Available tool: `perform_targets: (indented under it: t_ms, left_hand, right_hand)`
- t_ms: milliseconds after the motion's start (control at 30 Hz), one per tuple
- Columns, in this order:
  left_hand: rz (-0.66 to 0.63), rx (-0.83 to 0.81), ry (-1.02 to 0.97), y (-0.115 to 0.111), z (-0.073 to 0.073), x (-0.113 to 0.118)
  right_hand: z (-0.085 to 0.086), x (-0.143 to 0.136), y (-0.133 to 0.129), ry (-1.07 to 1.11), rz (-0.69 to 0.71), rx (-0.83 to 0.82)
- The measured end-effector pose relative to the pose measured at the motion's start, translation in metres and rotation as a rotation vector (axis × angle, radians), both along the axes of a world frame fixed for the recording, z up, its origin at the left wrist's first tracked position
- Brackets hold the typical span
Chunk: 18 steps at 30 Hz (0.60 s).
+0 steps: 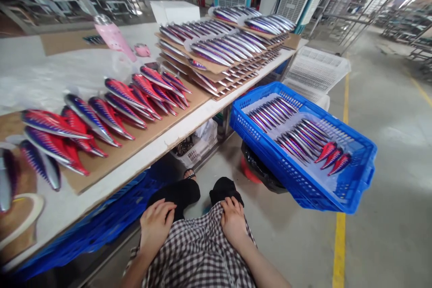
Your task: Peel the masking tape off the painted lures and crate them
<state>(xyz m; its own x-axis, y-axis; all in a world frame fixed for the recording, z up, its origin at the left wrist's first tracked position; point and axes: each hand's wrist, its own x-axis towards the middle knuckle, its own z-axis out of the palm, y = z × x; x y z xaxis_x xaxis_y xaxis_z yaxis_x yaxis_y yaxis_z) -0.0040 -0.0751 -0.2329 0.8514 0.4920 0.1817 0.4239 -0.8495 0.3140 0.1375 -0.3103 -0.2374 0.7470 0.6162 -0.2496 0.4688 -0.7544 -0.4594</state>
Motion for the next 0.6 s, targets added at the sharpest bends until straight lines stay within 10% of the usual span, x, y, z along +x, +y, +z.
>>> perform_targets:
  t_ms: [367, 600]
  left_hand:
    - [-0.035, -0.041, -0.054, 0.005, -0.008, 0.009]
    - [-0.139, 0.035, -0.055, 0.012, -0.014, 0.025]
  right_hand:
    - [0.000, 0.011, -0.012, -0.059, -0.105, -0.073]
    - [0.055, 0.076, -0.097, -0.572, -0.388, 0.115]
